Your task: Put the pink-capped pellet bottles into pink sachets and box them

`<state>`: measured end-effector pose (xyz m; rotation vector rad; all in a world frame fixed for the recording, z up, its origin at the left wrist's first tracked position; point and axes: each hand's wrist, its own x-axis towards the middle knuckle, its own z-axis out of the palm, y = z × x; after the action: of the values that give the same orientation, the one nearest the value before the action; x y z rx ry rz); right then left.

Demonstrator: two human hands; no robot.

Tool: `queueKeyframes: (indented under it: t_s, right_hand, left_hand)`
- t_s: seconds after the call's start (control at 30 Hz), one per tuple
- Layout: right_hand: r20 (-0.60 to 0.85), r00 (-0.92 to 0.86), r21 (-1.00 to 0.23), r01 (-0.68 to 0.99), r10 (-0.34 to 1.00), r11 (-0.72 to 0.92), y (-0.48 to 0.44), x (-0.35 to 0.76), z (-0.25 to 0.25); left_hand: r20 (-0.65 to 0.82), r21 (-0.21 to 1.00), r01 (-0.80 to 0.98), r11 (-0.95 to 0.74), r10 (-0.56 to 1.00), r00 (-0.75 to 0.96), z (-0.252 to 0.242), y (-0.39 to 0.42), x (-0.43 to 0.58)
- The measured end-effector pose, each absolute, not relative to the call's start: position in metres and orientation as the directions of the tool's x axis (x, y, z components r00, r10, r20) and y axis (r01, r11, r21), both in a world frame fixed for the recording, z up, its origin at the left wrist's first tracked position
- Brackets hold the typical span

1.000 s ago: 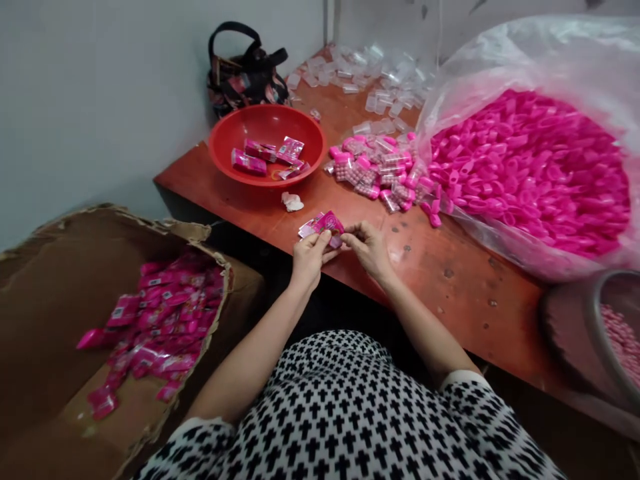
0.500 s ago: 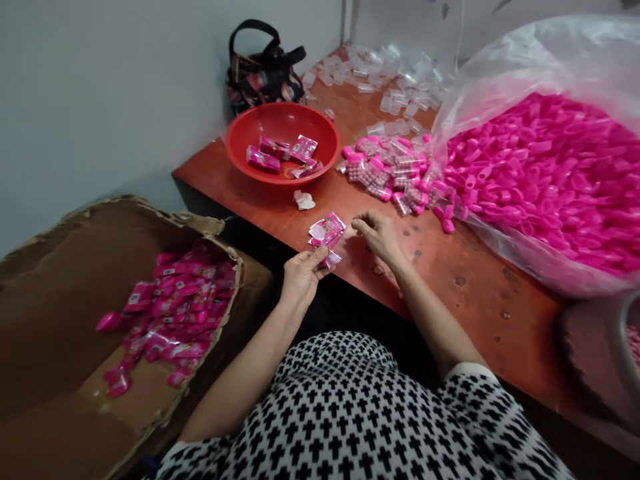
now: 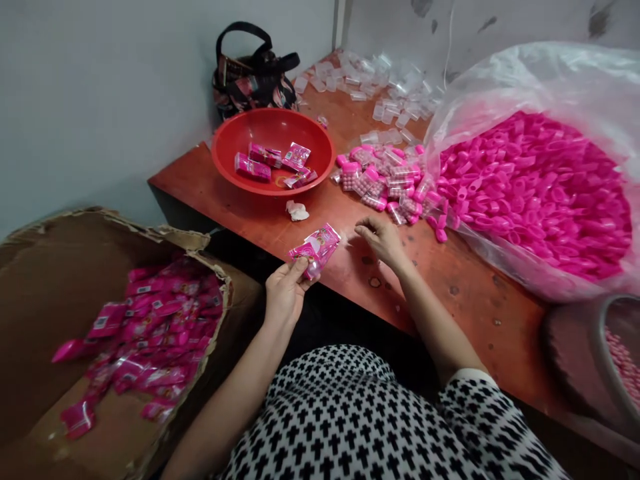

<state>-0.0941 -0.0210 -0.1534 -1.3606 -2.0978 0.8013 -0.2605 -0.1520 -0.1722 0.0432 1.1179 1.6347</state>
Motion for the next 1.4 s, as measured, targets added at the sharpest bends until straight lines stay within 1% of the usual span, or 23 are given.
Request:
queueKeyframes:
  t_s: [0.17,0.27,0.33,0.4,0.47,0.53,0.6,0.67,0.73,0.77,0.8,0.83,0.9,0.93,1.0,1.07,1.1,1.17,1.27,1.4]
  right_hand:
    - [0.164,-0.278,-0.643,0.698,0.946,0.316,-0.001,-0.074,-0.137]
    - [0.216,-0.178,-0.556,0.786,0.960,0.271,0.023,-0.064,-0.126]
    - [0.223,-0.119,-0.487,0.846,0.968,0.216,0.041,-0.068,-0.122]
    - [0.198,-0.070,-0.419,0.896,0.978,0.149,0.057,-0.083,-0.121]
    - [0.142,-0.015,-0.367,0.928,0.990,0.066,0.069,-0.105,-0.125]
    - [0.081,0.049,-0.341,0.940,0.995,-0.018,0.077,-0.126,-0.130]
    - [0.063,0.081,-0.344,0.937,0.995,-0.055,0.083,-0.141,-0.138]
    - [0.117,0.057,-0.364,0.931,0.992,-0.011,0.084,-0.145,-0.145]
    - [0.194,0.001,-0.402,0.912,0.981,0.079,0.078,-0.141,-0.150]
    - [0.223,-0.028,-0.437,0.891,0.974,0.126,0.072,-0.137,-0.152]
    - [0.232,-0.048,-0.497,0.852,0.971,0.161,0.064,-0.132,-0.152]
    - [0.232,-0.061,-0.583,0.790,0.971,0.189,0.052,-0.127,-0.151]
    - [0.179,-0.163,-0.781,0.576,0.970,0.241,0.019,-0.116,-0.146]
    - [0.134,-0.250,-0.863,0.446,0.959,0.237,0.000,-0.112,-0.143]
    - [0.018,-0.446,-0.960,0.243,0.895,0.140,-0.042,-0.106,-0.139]
    - [-0.068,-0.540,-0.987,0.160,0.839,0.023,-0.079,-0.104,-0.140]
    - [-0.092,-0.544,-0.988,0.151,0.834,-0.010,-0.094,-0.104,-0.142]
    - [-0.107,-0.493,-0.987,0.156,0.863,-0.034,-0.114,-0.106,-0.149]
    - [-0.078,-0.408,-0.986,0.166,0.909,-0.009,-0.126,-0.109,-0.160]
    - [0.007,-0.373,-0.977,0.197,0.928,0.087,-0.128,-0.109,-0.167]
  left_hand:
    - [-0.524,0.661,-0.748,0.050,0.745,-0.413,-0.169,-0.148,-0.258]
    - [-0.502,0.677,-0.735,0.044,0.758,-0.416,-0.167,-0.147,-0.255]
    - [-0.471,0.688,-0.725,0.032,0.780,-0.412,-0.166,-0.146,-0.253]
    - [-0.455,0.691,-0.722,0.032,0.796,-0.399,-0.165,-0.145,-0.253]
    - [-0.466,0.686,-0.726,0.050,0.797,-0.385,-0.164,-0.143,-0.254]
    - [-0.492,0.672,-0.738,0.065,0.784,-0.379,-0.163,-0.141,-0.256]
    - [-0.523,0.648,-0.759,0.066,0.763,-0.380,-0.161,-0.140,-0.258]
    - [-0.551,0.611,-0.790,0.053,0.745,-0.376,-0.159,-0.139,-0.259]
    - [-0.573,0.567,-0.823,0.034,0.735,-0.364,-0.158,-0.138,-0.261]
    - [-0.579,0.547,-0.837,0.022,0.732,-0.359,-0.159,-0.138,-0.261]
    - [-0.583,0.532,-0.847,0.010,0.730,-0.357,-0.160,-0.137,-0.262]
    - [-0.584,0.522,-0.853,0.000,0.729,-0.357,-0.161,-0.136,-0.263]
    - [-0.584,0.515,-0.857,-0.018,0.724,-0.366,-0.164,-0.135,-0.264]
    - [-0.583,0.514,-0.858,-0.025,0.723,-0.370,-0.166,-0.134,-0.264]
    - [-0.575,0.519,-0.854,-0.042,0.722,-0.385,-0.167,-0.133,-0.262]
    - [-0.557,0.541,-0.839,-0.055,0.724,-0.407,-0.168,-0.132,-0.259]
    - [-0.544,0.559,-0.827,-0.057,0.727,-0.418,-0.167,-0.132,-0.257]
    - [-0.516,0.596,-0.801,-0.057,0.737,-0.437,-0.165,-0.133,-0.253]
    - [-0.484,0.630,-0.774,-0.058,0.750,-0.450,-0.162,-0.134,-0.247]
    - [-0.471,0.650,-0.758,-0.044,0.760,-0.448,-0.157,-0.137,-0.238]
